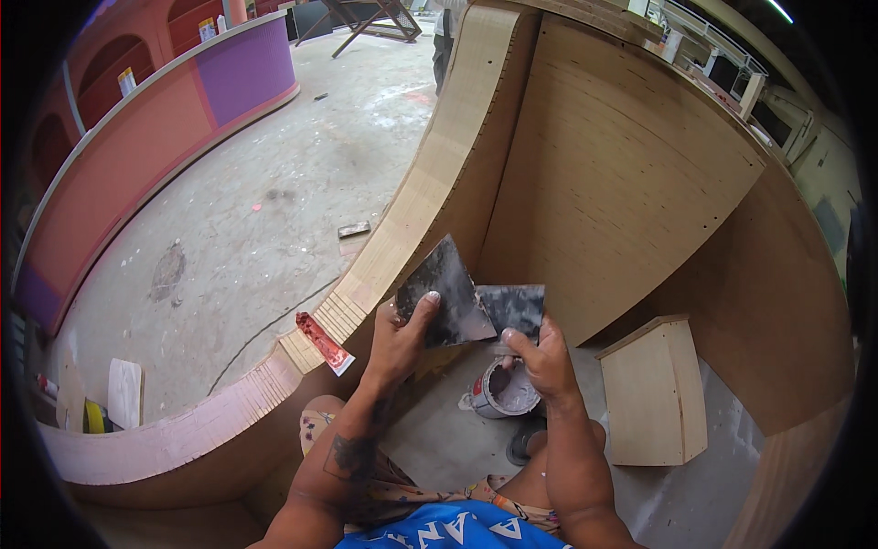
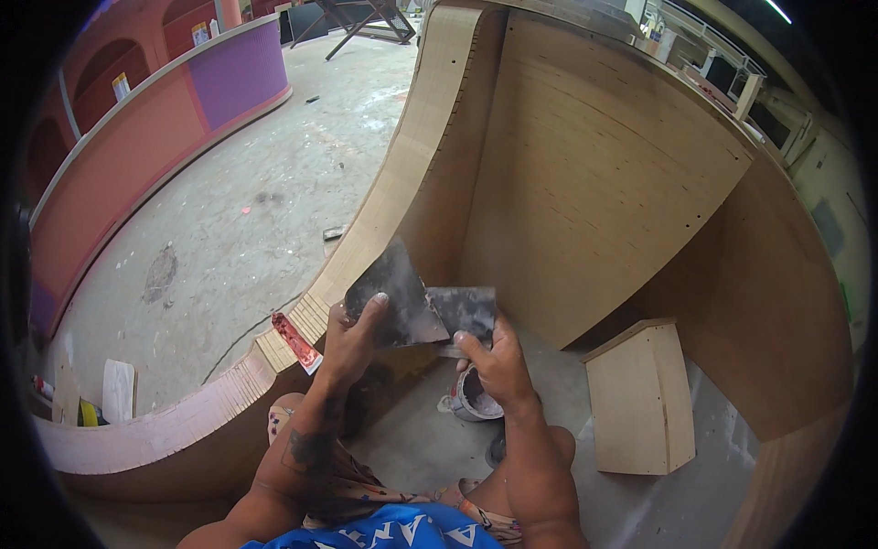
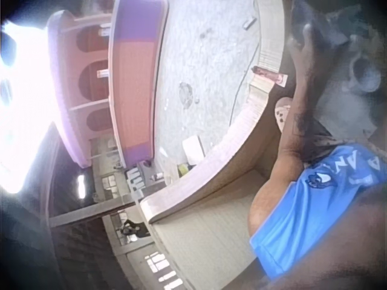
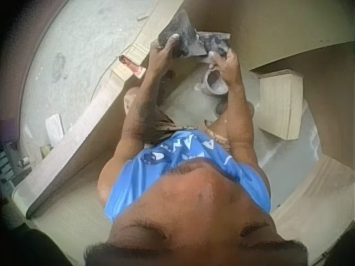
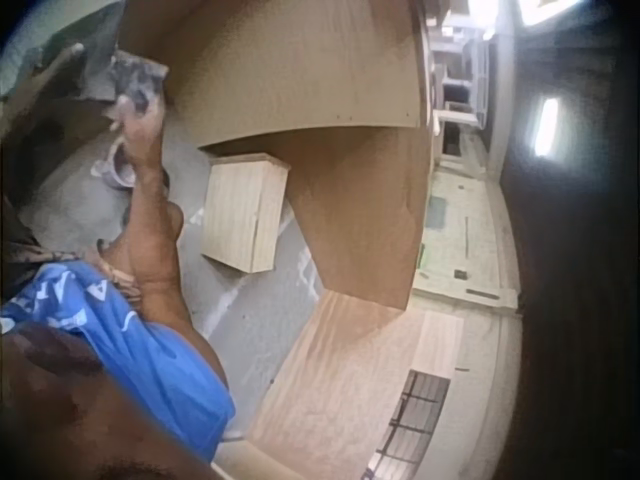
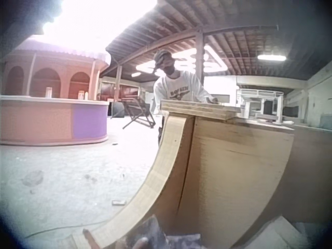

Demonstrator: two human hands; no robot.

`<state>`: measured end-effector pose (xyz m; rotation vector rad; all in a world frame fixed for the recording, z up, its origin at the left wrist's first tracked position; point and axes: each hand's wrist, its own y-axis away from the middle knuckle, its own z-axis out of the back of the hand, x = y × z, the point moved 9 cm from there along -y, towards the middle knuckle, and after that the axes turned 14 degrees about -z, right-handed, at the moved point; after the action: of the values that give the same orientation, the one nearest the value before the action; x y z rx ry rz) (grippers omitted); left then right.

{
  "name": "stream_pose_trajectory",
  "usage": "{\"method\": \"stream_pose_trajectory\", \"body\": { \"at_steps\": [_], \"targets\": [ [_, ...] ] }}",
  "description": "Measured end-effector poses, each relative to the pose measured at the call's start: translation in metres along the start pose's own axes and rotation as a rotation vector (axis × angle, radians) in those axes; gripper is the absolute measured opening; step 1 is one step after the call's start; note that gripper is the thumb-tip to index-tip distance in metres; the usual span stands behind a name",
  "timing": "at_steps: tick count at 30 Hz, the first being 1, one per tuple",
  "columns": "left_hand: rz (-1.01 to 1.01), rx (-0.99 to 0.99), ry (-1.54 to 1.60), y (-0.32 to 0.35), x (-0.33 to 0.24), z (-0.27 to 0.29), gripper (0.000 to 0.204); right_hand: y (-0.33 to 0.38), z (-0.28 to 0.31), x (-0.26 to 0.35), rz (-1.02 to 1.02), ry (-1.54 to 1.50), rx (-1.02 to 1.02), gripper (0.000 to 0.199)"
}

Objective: Applying putty to the seams and curved edges of a wooden furniture structure using spatulas.

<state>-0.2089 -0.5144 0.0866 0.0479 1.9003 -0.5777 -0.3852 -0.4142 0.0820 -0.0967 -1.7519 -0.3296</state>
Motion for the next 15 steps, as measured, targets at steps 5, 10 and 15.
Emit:
{"method": "stream_pose_trajectory", "body": {
  "at_steps": [5,10,15],
  "targets": [
    [0.09,-0.021,0.044,0.004,0.01,-0.004,0.026,-0.004,0.007,-0.001,0.072,-0.048,-0.05,0.036],
    [0.05,-0.053,0.127,0.003,0.009,-0.005,0.028,0.009,0.01,0.02,0.305,-0.014,-0.2,0.031],
    [0.077,-0.074,0.19,0.002,0.007,-0.006,0.03,0.008,0.004,0.016,0.211,-0.136,-0.071,0.028]
  ]
}}
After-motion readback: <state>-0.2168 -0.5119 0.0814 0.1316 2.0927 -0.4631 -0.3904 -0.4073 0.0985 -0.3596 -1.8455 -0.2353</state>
